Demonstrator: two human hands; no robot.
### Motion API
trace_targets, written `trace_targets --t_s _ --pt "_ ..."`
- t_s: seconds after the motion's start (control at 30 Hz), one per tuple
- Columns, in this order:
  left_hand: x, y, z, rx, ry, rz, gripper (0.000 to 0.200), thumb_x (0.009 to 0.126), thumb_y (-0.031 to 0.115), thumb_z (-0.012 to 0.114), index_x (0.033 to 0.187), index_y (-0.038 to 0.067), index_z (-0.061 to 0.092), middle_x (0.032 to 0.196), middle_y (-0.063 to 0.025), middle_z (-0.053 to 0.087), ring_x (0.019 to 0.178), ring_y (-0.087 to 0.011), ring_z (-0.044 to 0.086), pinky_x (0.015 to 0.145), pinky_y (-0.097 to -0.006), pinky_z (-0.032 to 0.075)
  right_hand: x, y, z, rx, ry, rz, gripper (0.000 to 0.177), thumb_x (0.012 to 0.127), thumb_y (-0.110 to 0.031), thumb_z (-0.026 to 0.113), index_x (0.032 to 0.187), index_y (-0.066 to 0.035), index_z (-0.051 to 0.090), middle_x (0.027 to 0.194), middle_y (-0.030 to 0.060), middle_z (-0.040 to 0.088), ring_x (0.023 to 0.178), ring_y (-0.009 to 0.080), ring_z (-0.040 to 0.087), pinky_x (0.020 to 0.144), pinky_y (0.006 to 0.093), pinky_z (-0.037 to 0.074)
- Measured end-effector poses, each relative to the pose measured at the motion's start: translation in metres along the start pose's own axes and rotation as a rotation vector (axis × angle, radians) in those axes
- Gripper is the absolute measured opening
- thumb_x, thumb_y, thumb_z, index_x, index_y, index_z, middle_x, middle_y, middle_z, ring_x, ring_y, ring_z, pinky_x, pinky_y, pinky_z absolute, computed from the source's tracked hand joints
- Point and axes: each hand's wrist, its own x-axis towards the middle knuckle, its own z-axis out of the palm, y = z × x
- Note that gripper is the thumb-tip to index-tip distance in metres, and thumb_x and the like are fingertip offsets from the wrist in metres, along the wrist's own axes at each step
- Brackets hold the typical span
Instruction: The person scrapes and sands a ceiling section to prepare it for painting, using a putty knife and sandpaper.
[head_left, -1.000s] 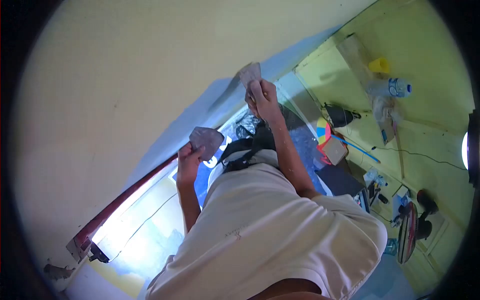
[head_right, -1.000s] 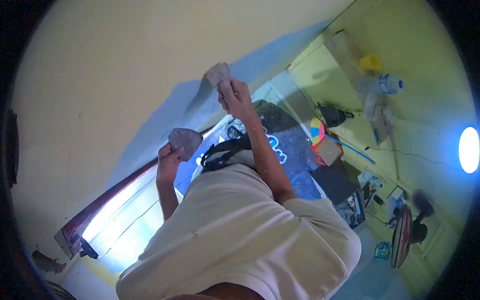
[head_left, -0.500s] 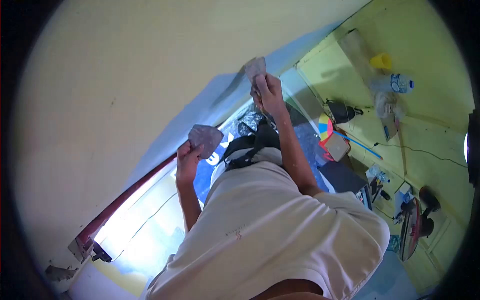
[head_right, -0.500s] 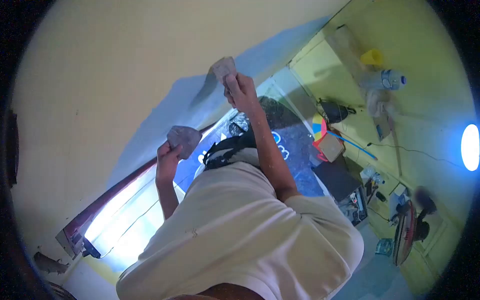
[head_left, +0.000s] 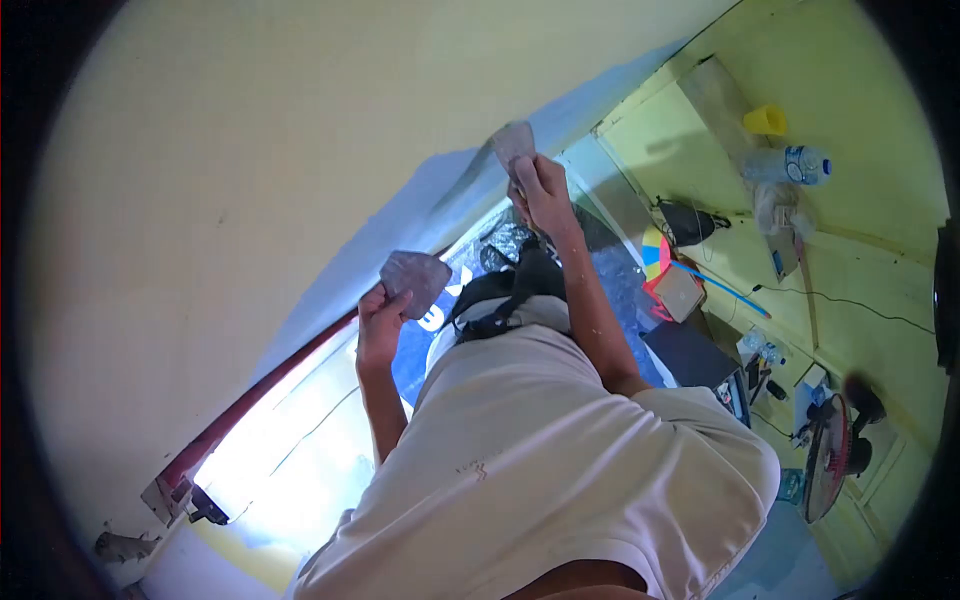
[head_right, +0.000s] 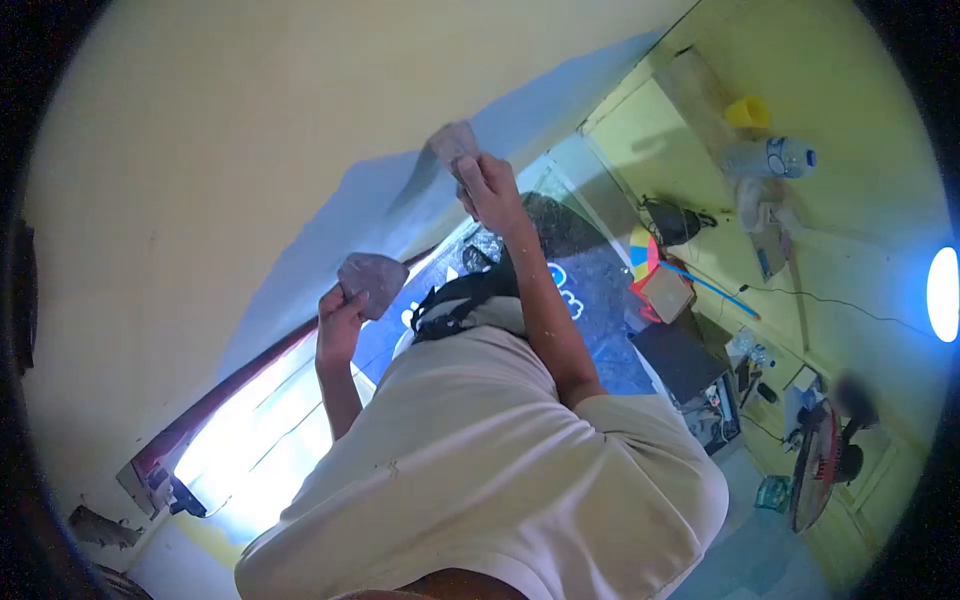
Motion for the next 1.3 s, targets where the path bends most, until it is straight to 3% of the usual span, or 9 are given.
trace_targets --t_s 0.27,0.43,0.57,0.7,0.83,0.9,0.97,1.07,1.3 --pt "-0.005 0.003 0.006 -0.032 -0.005 0.019 0.025 0.087 0.000 0.060 0.111 -0.003 0.062 0.102 -0.0104 0.068 0.092 -0.0182 0.066 0.082 -0.0319 0.053 -0.007 0.000 -0.005 0.001 0.026 0.097 0.038 0.101 -0.037 0.052 0.082 -0.004 0.053 0.057 -0.0016 0.046 0.040 0.0051 0.041 0.036 0.0226 0.031" --pt "-0.003 -0.002 0.001 -0.022 -0.014 -0.009 0.030 0.087 -0.001 0.057 0.116 -0.003 0.060 0.112 -0.0122 0.066 0.100 -0.0195 0.065 0.085 -0.0342 0.054 -0.003 -0.010 0.004 0.059 -0.005 -0.001 0.041 0.100 -0.038 0.053 0.081 -0.003 0.053 0.056 -0.0021 0.046 0.042 0.0048 0.042 0.036 0.0228 0.031" --pt "-0.001 0.000 0.001 0.001 -0.037 -0.005 0.030 0.088 0.000 0.056 0.117 -0.002 0.060 0.112 -0.0111 0.066 0.101 -0.0197 0.065 0.086 -0.0343 0.053 0.000 0.010 -0.005 -0.039 0.053 0.088 0.042 0.100 -0.039 0.053 0.081 -0.001 0.056 0.055 -0.0015 0.048 0.044 0.0058 0.045 0.039 0.0235 0.034" --pt "-0.003 0.008 0.014 -0.018 0.002 0.012 0.029 0.089 0.001 0.056 0.117 -0.003 0.060 0.112 -0.0106 0.066 0.101 -0.0193 0.065 0.086 -0.0346 0.053 0.000 -0.022 0.008 -0.087 -0.015 -0.016 0.041 0.100 -0.036 0.053 0.080 -0.001 0.056 0.055 -0.0020 0.047 0.046 0.0055 0.046 0.041 0.0229 0.035" --pt "-0.005 -0.001 0.001 -0.031 -0.029 0.000 0.032 0.088 -0.001 0.058 0.120 -0.004 0.058 0.114 -0.0116 0.065 0.104 -0.0192 0.063 0.090 -0.0343 0.050 -0.001 0.002 -0.005 -0.029 0.021 0.089 0.041 0.100 -0.034 0.052 0.081 0.002 0.057 0.056 -0.0004 0.050 0.049 0.0065 0.047 0.044 0.0248 0.037" --pt "-0.010 0.005 0.011 -0.105 -0.014 -0.001 0.033 0.087 -0.002 0.060 0.121 -0.005 0.057 0.115 -0.0127 0.065 0.105 -0.0189 0.062 0.093 -0.0345 0.048 0.007 0.005 -0.001 -0.068 0.000 -0.054 0.040 0.101 -0.034 0.051 0.078 -0.002 0.051 0.056 -0.0028 0.044 0.044 0.0054 0.043 0.038 0.0237 0.031" --pt "-0.005 -0.002 0.006 -0.088 -0.039 0.009 0.034 0.088 -0.001 0.060 0.122 -0.005 0.057 0.117 -0.0130 0.065 0.106 -0.0201 0.063 0.093 -0.0358 0.049 0.001 -0.026 0.014 -0.129 -0.041 -0.101 0.040 0.102 -0.035 0.050 0.079 -0.002 0.050 0.056 -0.0037 0.040 0.042 0.0047 0.041 0.036 0.0232 0.029" --pt "-0.009 0.001 0.006 -0.029 -0.012 -0.004 0.036 0.088 -0.002 0.059 0.123 -0.006 0.055 0.119 -0.0135 0.064 0.106 -0.0213 0.064 0.092 -0.0359 0.051 -0.001 0.008 0.001 -0.130 0.036 0.048 0.043 0.100 -0.034 0.052 0.079 0.003 0.059 0.054 0.0015 0.051 0.049 0.0077 0.049 0.045 0.0264 0.039" --pt "-0.007 -0.003 0.006 -0.028 -0.054 0.023 0.031 0.087 -0.003 0.057 0.118 -0.005 0.058 0.114 -0.0122 0.065 0.103 -0.0205 0.064 0.086 -0.0341 0.052 -0.005 0.003 -0.002 -0.172 0.016 -0.032 0.040 0.102 -0.036 0.050 0.081 -0.001 0.053 0.054 -0.0019 0.044 0.043 0.0047 0.040 0.038 0.0233 0.031"
